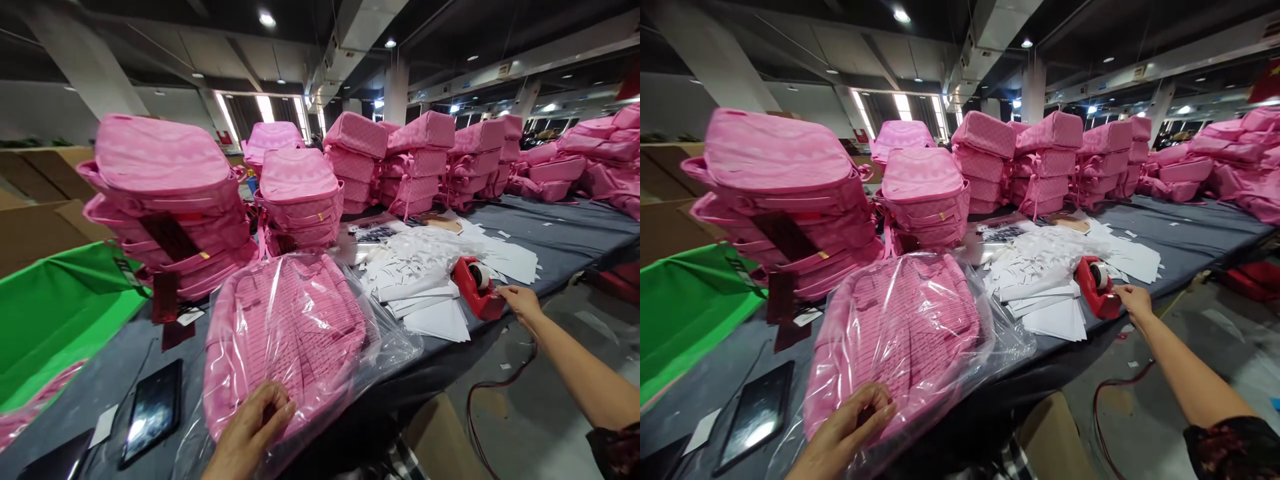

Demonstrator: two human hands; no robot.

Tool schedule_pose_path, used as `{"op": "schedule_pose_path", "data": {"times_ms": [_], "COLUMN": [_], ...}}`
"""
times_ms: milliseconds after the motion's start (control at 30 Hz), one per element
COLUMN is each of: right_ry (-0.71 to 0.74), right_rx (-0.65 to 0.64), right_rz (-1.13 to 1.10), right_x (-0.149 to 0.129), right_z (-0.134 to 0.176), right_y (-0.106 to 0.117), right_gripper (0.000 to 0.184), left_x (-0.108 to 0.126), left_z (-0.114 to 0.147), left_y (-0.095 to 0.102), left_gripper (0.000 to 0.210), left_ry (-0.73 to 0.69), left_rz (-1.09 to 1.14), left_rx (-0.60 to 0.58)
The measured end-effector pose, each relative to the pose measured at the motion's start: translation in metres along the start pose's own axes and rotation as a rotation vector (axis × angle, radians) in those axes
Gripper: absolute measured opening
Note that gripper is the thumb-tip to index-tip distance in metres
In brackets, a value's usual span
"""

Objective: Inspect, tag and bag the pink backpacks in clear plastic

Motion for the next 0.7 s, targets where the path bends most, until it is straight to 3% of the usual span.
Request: {"op": "schedule_pose_path", "data": {"times_ms": [133,233,300,400,500,600,700], "right_ry": [-0.001,-0.053,-0.131,-0.212,-0.223,-0.184,0.064], "right_rx": [-0.014,-0.035,-0.047,-0.135,-0.326,-0.541,-0.781], "right_rz": [-0.015,-0.102,-0.196,-0.361,-0.525,-0.72,-0.758], "right_x": [-0.003,0.004,0.013,0.009,-0.027,-0.091,-0.177], "right_z": [0.013,0.036,0.055,0.079,0.106,0.138,0.166], "right_y": [0.017,0.023,0.016,-0.015,-0.056,-0.086,-0.105], "right_gripper": [0.018,0.02,0.028,0.042,0.052,0.055,0.053], "left_x": [-0.002,-0.002,-0.003,0.001,0.012,0.022,0.023], "left_z": [0.001,0.002,0.002,0.004,0.01,0.014,0.01], "left_y": [0.0,-0.002,-0.003,-0.001,0.001,0.0,0.001], "left_gripper": [0.06,0.056,0.053,0.046,0.035,0.025,0.018], "left_ry": [0.012,-0.001,-0.008,-0.022,-0.027,-0.024,-0.004], "left_rz": [-0.044,-0.067,-0.078,-0.075,-0.057,-0.058,-0.099], "left_rx": [-0.016,-0.054,-0.067,-0.029,0.008,0.014,0.032]}}
Point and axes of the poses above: each hand's wrist, its own z-axis away from the middle knuckle, its own y-axis out of the back of the hand, x = y × z, the point moved 9 cm from there along -z, towards the middle knuckle, and after that the axes turned 7 degrees about y, right-handed, at the moved point
